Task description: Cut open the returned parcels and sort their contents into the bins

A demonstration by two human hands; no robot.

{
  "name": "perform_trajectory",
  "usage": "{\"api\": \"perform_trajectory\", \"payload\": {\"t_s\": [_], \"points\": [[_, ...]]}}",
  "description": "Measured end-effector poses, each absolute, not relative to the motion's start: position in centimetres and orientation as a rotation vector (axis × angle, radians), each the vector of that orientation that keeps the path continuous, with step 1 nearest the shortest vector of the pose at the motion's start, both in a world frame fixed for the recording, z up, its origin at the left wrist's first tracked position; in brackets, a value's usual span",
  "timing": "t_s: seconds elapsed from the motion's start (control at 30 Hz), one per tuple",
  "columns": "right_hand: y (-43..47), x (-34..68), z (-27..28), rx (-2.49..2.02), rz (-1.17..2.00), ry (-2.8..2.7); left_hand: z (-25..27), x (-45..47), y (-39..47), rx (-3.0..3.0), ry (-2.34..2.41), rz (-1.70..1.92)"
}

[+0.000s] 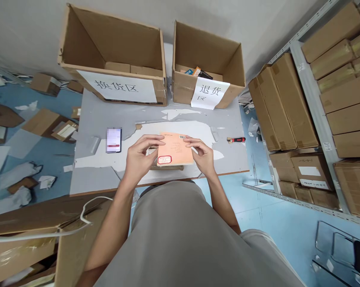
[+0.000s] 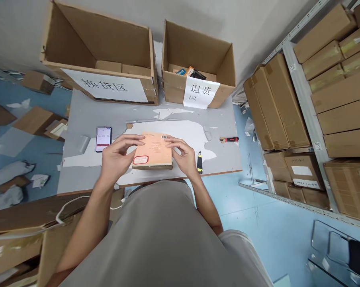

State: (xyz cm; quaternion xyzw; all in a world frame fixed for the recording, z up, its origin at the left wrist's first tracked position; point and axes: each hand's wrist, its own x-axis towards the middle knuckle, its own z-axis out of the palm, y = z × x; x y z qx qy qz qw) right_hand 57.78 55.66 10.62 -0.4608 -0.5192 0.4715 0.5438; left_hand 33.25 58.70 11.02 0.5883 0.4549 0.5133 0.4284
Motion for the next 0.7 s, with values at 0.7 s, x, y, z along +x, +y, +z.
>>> {"api": "perform_trajectory", "payload": {"t_s": [0.7], "points": [[55.1,56.7,12.9,-1.318,1.213,-1.089,12.1,32.9,58.0,1.245,1.236,1.003]]}}
